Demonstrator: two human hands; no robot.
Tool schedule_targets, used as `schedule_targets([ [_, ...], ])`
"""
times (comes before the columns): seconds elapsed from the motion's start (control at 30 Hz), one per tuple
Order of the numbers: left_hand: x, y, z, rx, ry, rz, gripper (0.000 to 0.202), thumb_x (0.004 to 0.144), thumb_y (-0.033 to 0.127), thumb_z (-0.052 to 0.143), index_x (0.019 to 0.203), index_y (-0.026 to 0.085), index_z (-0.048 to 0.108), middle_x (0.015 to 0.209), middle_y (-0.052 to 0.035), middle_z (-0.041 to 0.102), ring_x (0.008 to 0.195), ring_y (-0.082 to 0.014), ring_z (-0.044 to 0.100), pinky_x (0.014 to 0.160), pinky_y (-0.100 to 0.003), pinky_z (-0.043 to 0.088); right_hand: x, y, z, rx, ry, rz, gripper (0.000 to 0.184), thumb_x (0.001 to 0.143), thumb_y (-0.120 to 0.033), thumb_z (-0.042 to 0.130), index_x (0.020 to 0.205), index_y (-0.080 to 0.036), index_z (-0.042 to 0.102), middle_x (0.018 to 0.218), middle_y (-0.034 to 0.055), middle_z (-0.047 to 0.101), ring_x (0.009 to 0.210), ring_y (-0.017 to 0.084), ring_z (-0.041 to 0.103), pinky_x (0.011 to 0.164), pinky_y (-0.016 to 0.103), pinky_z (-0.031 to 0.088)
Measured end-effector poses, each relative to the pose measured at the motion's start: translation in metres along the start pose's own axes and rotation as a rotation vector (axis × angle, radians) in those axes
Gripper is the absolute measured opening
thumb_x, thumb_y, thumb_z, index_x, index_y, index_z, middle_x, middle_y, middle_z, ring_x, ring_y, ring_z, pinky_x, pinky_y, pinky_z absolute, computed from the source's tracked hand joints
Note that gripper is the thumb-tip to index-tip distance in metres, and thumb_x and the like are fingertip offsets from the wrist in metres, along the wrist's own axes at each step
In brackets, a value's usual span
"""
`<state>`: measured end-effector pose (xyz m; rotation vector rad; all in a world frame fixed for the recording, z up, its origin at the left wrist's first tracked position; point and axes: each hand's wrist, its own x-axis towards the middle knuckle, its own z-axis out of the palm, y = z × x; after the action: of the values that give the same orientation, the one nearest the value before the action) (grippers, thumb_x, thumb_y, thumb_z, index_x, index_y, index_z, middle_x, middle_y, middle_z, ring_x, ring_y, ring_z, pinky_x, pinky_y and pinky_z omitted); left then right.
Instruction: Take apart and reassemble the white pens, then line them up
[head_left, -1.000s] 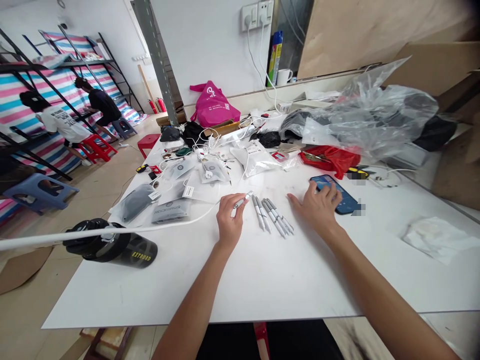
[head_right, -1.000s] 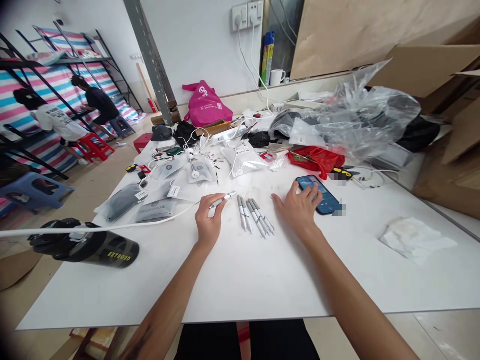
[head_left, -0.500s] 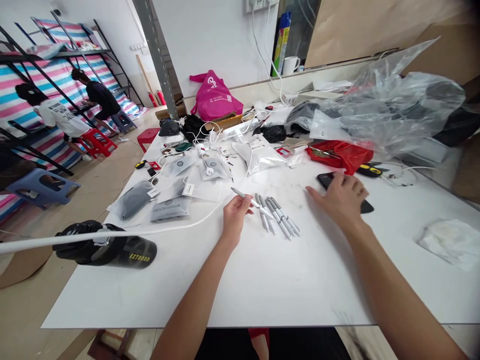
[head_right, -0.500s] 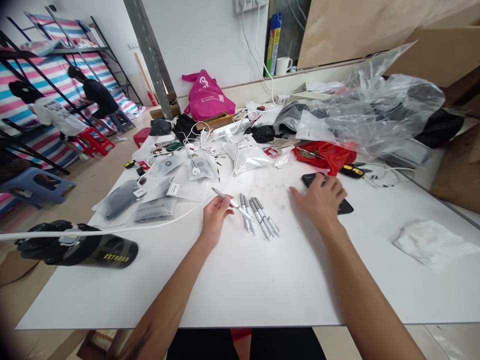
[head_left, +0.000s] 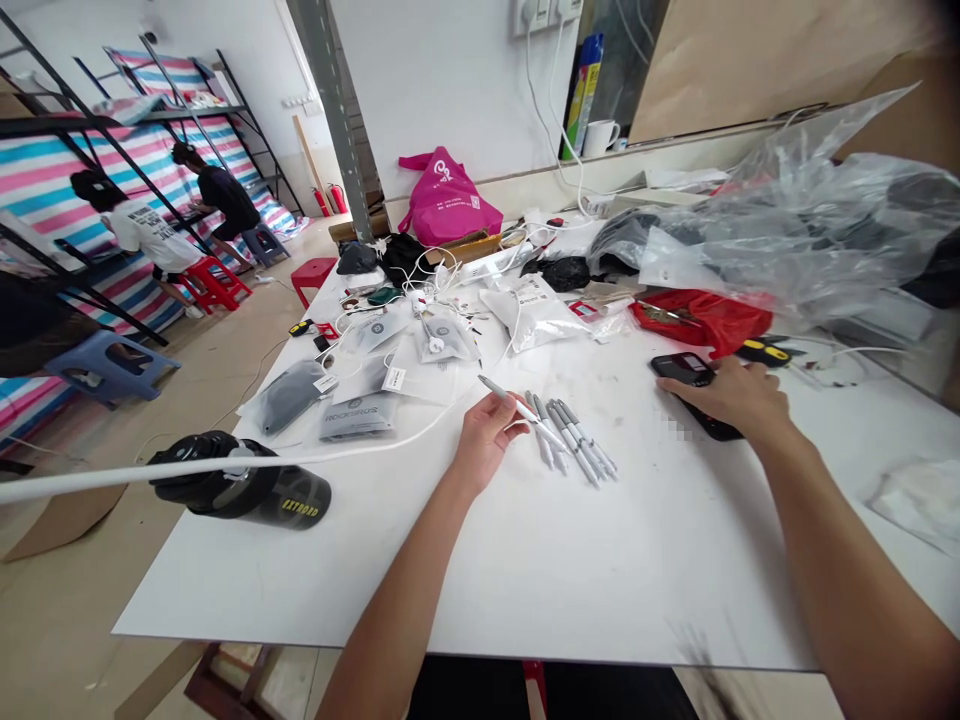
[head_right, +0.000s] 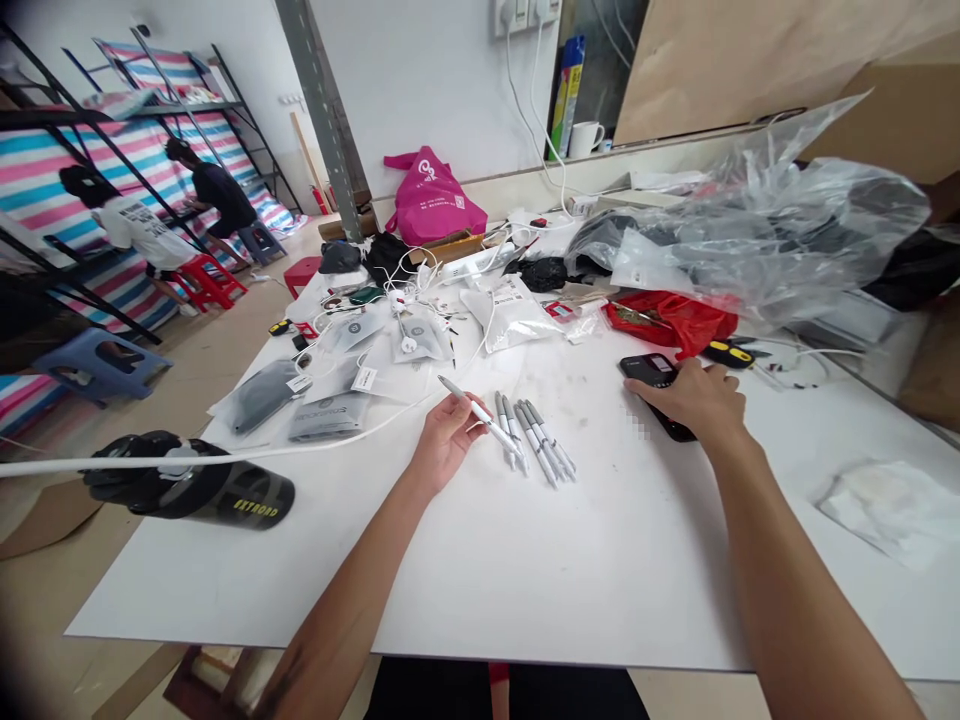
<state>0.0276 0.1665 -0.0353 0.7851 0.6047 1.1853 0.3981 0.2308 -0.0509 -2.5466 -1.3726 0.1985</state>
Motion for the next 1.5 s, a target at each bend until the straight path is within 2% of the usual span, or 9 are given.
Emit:
schedule_targets([
  [0.57, 0.004, -0.005, -0.002, 0.040, 0.028, -0.013, 0.035, 0.081, 0.049, 0.092, 0.096, 0.020, 0.080, 0.098, -0.0055, 0.075, 0.093, -0.0167, 0.069, 0.081, -0.029, 0.049, -0.007, 0.011, 0.002, -0.032, 0.016, 0.030, 0.090, 0.082, -0.078, 0.072, 0.136, -0.008, 0.060, 0.140, 0.0404, 0.052, 0.132, 0.051, 0.048, 0.091, 0.056, 0.040],
  [0.67, 0.006, -0.008, -0.003, 0.057, 0.039, 0.000, 0.036, 0.079, 0.049, 0.093, 0.098, 0.021, 0.081, 0.100, -0.0060, 0.077, 0.095, -0.0177, 0.070, 0.082, -0.030, 0.049, -0.025, -0.002, -0.003, 0.011, 0.180, -0.114, 0.094, 0.083, -0.077, 0.073, 0.141, -0.004, 0.056, 0.143, 0.0419, 0.049, 0.137, 0.052, 0.044, 0.100, 0.059, 0.039],
  [0.73, 0.007, -0.009, -0.003, 0.064, 0.058, 0.011, 0.036, 0.079, 0.048, 0.094, 0.099, 0.020, 0.082, 0.103, -0.0069, 0.078, 0.098, -0.0187, 0.071, 0.085, -0.031, 0.050, -0.044, -0.022, -0.005, 0.173, 0.275, -0.331, 0.082, 0.087, -0.074, 0.070, 0.138, -0.010, 0.060, 0.139, 0.0335, 0.058, 0.134, 0.045, 0.052, 0.104, 0.056, 0.043],
  [0.8, 0.009, -0.011, -0.004, 0.060, 0.086, 0.024, 0.036, 0.078, 0.046, 0.094, 0.100, 0.020, 0.082, 0.106, -0.0078, 0.079, 0.101, -0.0194, 0.072, 0.088, -0.031, 0.051, -0.070, -0.049, -0.007, 0.432, 0.151, -0.614, 0.067, 0.095, -0.071, 0.061, 0.133, -0.015, 0.063, 0.125, 0.0220, 0.070, 0.116, 0.034, 0.065, 0.099, 0.048, 0.050],
  [0.9, 0.010, -0.013, -0.005, 0.044, 0.136, 0.047, 0.036, 0.077, 0.044, 0.095, 0.100, 0.019, 0.082, 0.107, -0.0078, 0.080, 0.101, -0.0187, 0.073, 0.089, -0.031, 0.052, -0.111, -0.093, -0.007, 0.634, -0.253, -0.803, 0.058, 0.104, -0.068, 0.050, 0.134, -0.020, 0.063, 0.111, 0.0126, 0.077, 0.091, 0.026, 0.070, 0.078, 0.038, 0.054],
  [1.0, 0.011, -0.013, -0.008, 0.060, 0.193, 0.083, 0.033, 0.078, 0.043, 0.094, 0.099, 0.020, 0.082, 0.108, -0.0069, 0.079, 0.102, -0.0171, 0.071, 0.091, -0.029, 0.051, -0.137, -0.125, -0.004, 0.672, -0.533, -0.982, 0.050, 0.110, -0.062, 0.041, 0.108, -0.022, 0.070, 0.088, 0.0047, 0.075, 0.076, 0.020, 0.065, 0.072, 0.033, 0.052],
  [1.1, 0.013, -0.012, -0.012, 0.080, 0.261, 0.103, 0.032, 0.079, 0.044, 0.093, 0.097, 0.020, 0.082, 0.110, -0.0062, 0.078, 0.102, -0.0158, 0.070, 0.090, -0.027, 0.050, -0.141, -0.135, 0.004, 0.669, -0.459, -1.031, 0.050, 0.111, -0.060, 0.040, 0.100, -0.021, 0.070, 0.085, 0.0036, 0.073, 0.071, 0.018, 0.061, 0.069, 0.032, 0.049],
  [1.27, 0.018, -0.011, -0.017, 0.064, 0.299, 0.107, 0.034, 0.078, 0.046, 0.094, 0.095, 0.020, 0.080, 0.109, -0.0058, 0.077, 0.097, -0.0142, 0.068, 0.085, -0.026, 0.050, -0.136, -0.121, 0.023, 0.677, -0.247, -0.983, 0.041, 0.110, -0.056, 0.047, 0.118, -0.022, 0.068, 0.096, 0.0065, 0.077, 0.078, 0.022, 0.067, 0.074, 0.035, 0.051],
  [1.5, 0.022, -0.015, -0.019, 0.045, 0.355, 0.118, 0.039, 0.074, 0.047, 0.096, 0.096, 0.019, 0.080, 0.103, -0.0048, 0.076, 0.092, -0.0129, 0.067, 0.082, -0.026, 0.051, -0.137, -0.108, 0.034, 0.580, -0.154, -1.041, 0.031, 0.112, -0.046, 0.045, 0.124, -0.025, 0.063, 0.112, 0.0089, 0.076, 0.074, 0.020, 0.068, 0.072, 0.036, 0.051],
])
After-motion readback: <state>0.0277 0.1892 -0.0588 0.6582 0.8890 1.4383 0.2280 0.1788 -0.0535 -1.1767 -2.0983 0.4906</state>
